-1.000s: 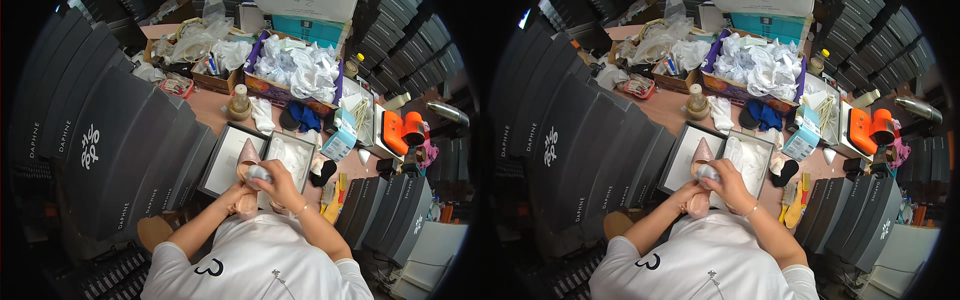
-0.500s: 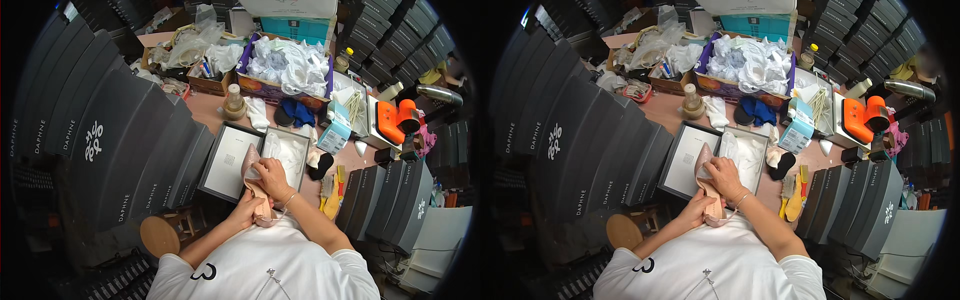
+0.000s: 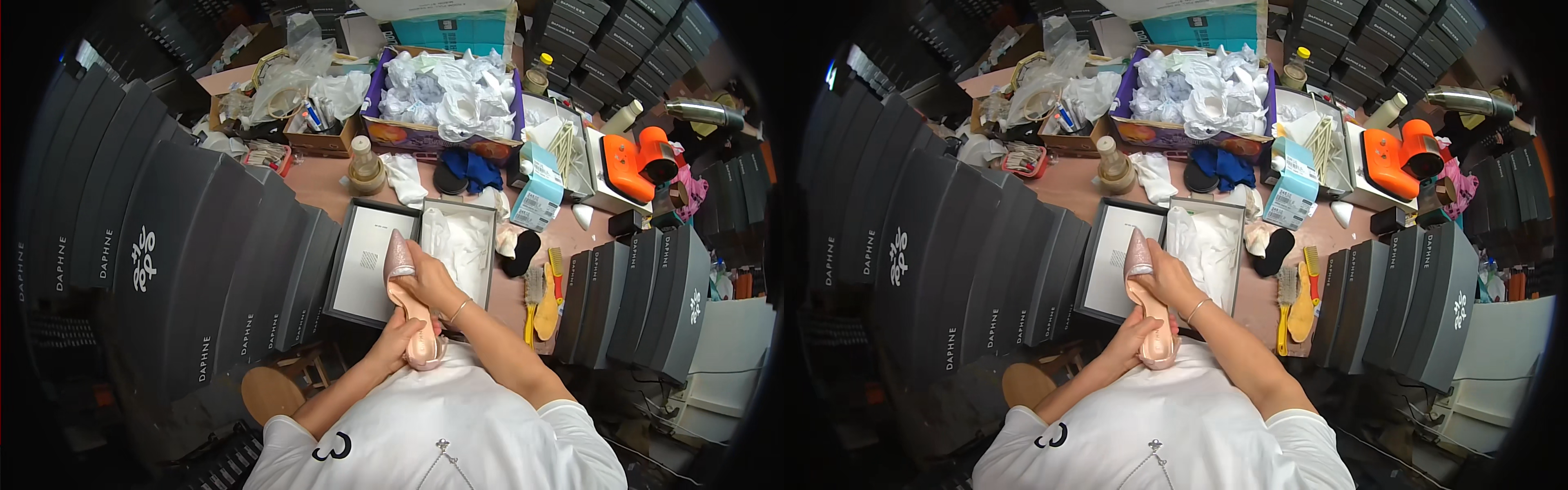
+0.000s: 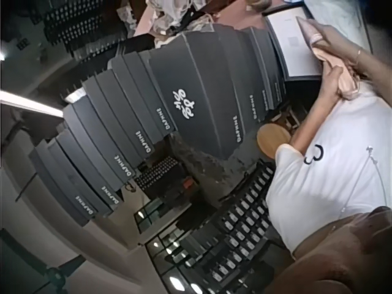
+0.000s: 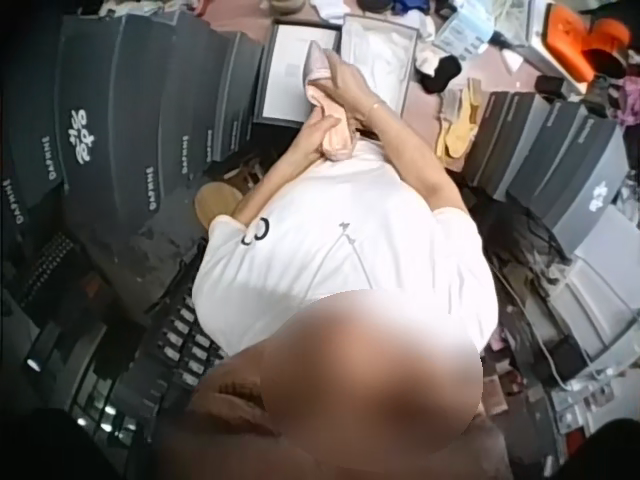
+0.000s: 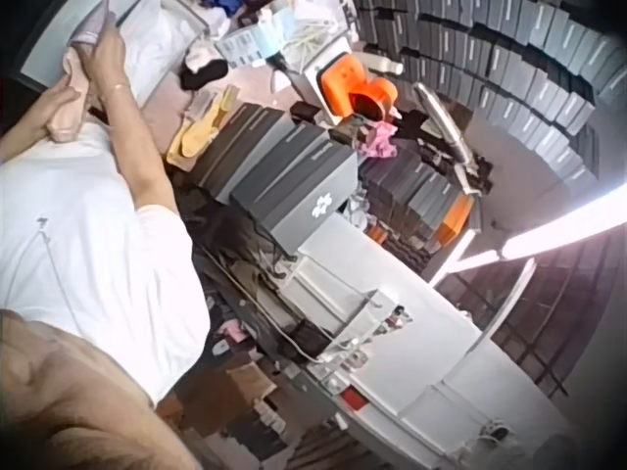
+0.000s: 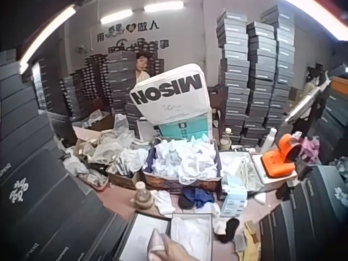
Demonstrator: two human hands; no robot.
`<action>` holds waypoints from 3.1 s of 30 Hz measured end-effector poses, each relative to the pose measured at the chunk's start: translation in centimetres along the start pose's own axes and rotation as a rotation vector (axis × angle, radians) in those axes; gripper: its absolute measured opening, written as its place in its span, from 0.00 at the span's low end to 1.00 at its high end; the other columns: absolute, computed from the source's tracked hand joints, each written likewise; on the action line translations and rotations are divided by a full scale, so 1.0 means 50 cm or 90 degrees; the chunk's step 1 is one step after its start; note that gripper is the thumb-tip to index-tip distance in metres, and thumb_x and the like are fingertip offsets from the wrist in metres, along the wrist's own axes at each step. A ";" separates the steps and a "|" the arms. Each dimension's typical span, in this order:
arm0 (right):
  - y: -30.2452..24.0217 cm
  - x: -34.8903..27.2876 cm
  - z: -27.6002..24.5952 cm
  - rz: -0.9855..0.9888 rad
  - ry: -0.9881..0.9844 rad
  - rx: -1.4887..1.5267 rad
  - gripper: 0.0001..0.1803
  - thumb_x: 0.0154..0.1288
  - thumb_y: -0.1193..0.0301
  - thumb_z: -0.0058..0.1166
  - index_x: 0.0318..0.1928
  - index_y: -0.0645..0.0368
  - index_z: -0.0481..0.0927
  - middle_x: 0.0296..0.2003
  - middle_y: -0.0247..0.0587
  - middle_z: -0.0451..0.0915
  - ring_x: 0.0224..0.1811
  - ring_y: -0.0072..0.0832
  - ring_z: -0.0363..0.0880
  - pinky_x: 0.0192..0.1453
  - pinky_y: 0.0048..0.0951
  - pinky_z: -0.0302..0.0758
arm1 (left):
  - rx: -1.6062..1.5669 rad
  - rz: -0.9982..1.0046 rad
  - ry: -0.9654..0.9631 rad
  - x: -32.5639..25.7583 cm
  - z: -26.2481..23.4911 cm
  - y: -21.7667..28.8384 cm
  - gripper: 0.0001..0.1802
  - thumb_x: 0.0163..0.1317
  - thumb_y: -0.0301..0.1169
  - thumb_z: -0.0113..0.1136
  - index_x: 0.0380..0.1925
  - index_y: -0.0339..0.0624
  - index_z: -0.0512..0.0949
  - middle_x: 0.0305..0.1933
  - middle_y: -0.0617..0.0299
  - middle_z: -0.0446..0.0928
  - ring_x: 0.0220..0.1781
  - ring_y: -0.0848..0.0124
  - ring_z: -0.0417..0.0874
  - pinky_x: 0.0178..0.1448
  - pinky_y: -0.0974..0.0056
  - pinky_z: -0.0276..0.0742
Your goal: Package high-heeled shoes into boxes using protective wrapping and inserts.
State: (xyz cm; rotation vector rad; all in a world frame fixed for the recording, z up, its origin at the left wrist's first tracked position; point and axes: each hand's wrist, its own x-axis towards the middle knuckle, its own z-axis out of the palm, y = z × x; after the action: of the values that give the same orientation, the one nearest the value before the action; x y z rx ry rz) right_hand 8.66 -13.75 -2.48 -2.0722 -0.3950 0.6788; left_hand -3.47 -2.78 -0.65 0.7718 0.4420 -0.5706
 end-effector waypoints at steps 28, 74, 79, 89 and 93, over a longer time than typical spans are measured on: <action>0.110 -0.147 -0.176 0.044 0.223 0.069 0.08 0.59 0.75 0.59 0.36 0.65 0.77 0.39 0.38 0.78 0.36 0.22 0.75 0.42 0.24 0.74 | -0.007 0.104 0.239 0.149 -0.045 0.048 0.26 0.61 0.27 0.52 0.60 0.44 0.61 0.47 0.56 0.73 0.43 0.65 0.80 0.45 0.60 0.80; 0.006 -0.128 -0.070 -0.306 0.300 -0.010 0.20 0.53 0.72 0.62 0.47 0.62 0.74 0.42 0.47 0.75 0.41 0.39 0.76 0.46 0.33 0.74 | -0.164 0.038 -0.014 0.114 0.031 0.018 0.31 0.71 0.55 0.32 0.61 0.42 0.63 0.57 0.58 0.71 0.58 0.66 0.74 0.62 0.59 0.71; -0.028 -0.154 -0.106 -0.203 0.247 -0.086 0.18 0.52 0.74 0.59 0.46 0.62 0.75 0.36 0.47 0.74 0.33 0.44 0.76 0.40 0.38 0.76 | -0.193 0.053 0.037 0.104 0.061 0.030 0.33 0.67 0.61 0.36 0.57 0.46 0.66 0.50 0.60 0.72 0.54 0.65 0.75 0.55 0.61 0.75; 0.038 -0.119 -0.093 -0.370 0.167 -0.284 0.15 0.48 0.74 0.61 0.40 0.57 0.79 0.37 0.39 0.75 0.42 0.39 0.72 0.45 0.36 0.69 | -0.021 0.036 0.124 0.101 0.044 -0.006 0.26 0.70 0.52 0.42 0.56 0.45 0.60 0.44 0.57 0.72 0.38 0.68 0.79 0.37 0.63 0.82; 0.048 -0.071 -0.064 -0.335 0.279 -0.346 0.08 0.49 0.73 0.57 0.32 0.55 0.74 0.32 0.37 0.71 0.37 0.38 0.69 0.43 0.35 0.67 | -0.048 0.054 0.111 0.121 0.045 -0.023 0.24 0.70 0.56 0.38 0.46 0.45 0.64 0.34 0.58 0.73 0.28 0.69 0.77 0.33 0.65 0.80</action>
State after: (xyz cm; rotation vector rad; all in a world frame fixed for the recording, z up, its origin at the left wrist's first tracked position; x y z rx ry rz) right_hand 7.77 -19.00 -1.92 -2.3851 -0.8957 -0.2266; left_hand 0.81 -7.04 -3.24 0.7671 0.5854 -0.4076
